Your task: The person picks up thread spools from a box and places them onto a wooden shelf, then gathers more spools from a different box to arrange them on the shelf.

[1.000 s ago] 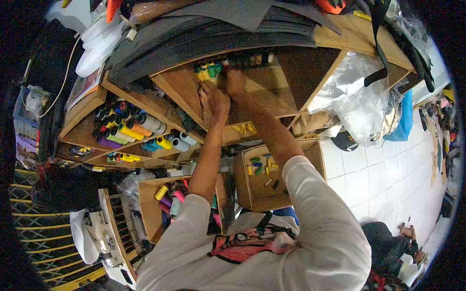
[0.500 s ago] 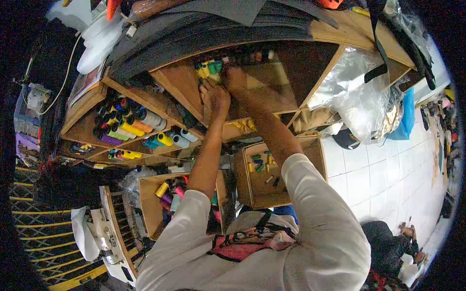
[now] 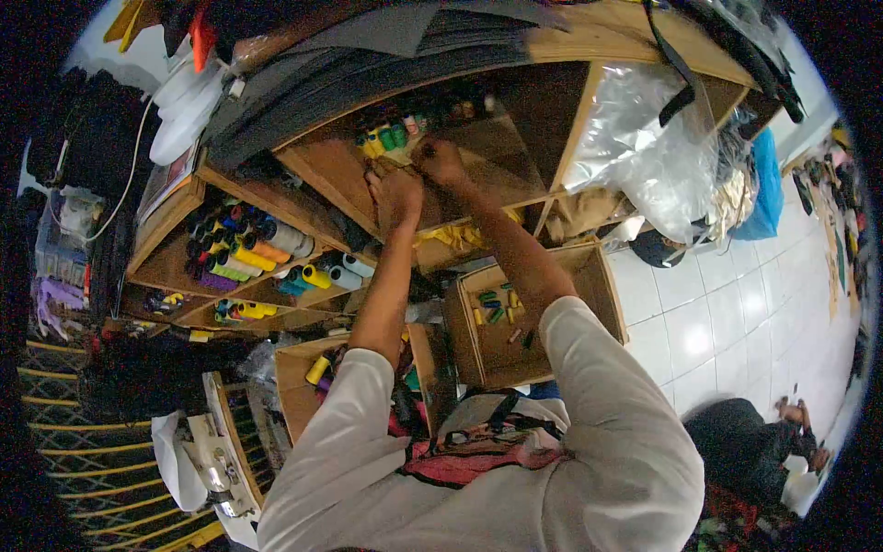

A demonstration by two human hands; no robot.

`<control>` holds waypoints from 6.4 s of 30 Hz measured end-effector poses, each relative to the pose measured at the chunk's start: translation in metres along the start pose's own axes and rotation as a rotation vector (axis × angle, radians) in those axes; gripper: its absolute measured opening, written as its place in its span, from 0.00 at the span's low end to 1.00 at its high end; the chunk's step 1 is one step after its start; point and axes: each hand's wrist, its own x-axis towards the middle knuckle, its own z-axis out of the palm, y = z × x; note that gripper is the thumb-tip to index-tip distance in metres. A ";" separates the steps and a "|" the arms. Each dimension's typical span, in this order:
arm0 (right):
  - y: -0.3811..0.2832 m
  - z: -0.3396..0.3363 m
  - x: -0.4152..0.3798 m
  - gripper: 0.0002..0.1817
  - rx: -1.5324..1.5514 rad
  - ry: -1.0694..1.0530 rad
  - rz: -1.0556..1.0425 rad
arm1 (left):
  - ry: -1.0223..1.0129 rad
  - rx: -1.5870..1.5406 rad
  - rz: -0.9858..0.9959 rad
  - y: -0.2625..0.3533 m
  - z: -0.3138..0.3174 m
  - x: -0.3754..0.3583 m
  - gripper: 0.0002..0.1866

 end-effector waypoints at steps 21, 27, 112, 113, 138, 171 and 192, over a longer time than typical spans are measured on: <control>-0.016 -0.131 -0.330 0.12 0.651 0.122 0.368 | -0.369 0.149 0.056 -0.006 -0.030 -0.004 0.27; 0.005 -0.151 -0.388 0.12 0.821 0.285 0.433 | -0.341 0.116 0.044 0.037 -0.067 -0.060 0.34; -0.023 -0.268 -0.365 0.14 0.241 -0.133 0.274 | -1.316 -1.042 -0.447 0.122 -0.052 -0.336 0.20; -0.028 -0.260 -0.353 0.15 0.131 -0.186 0.168 | -1.312 -1.063 -0.367 0.121 -0.068 -0.326 0.21; -0.071 -0.166 0.024 0.12 -0.930 -0.162 -0.183 | -0.246 -0.228 0.262 0.044 -0.073 -0.071 0.22; -0.072 -0.147 0.090 0.16 -1.282 -0.213 -0.126 | 0.114 -0.014 0.269 0.028 -0.021 -0.079 0.19; -0.087 -0.144 0.065 0.18 -1.345 -0.078 -0.365 | 0.082 0.007 0.275 0.027 -0.023 -0.078 0.20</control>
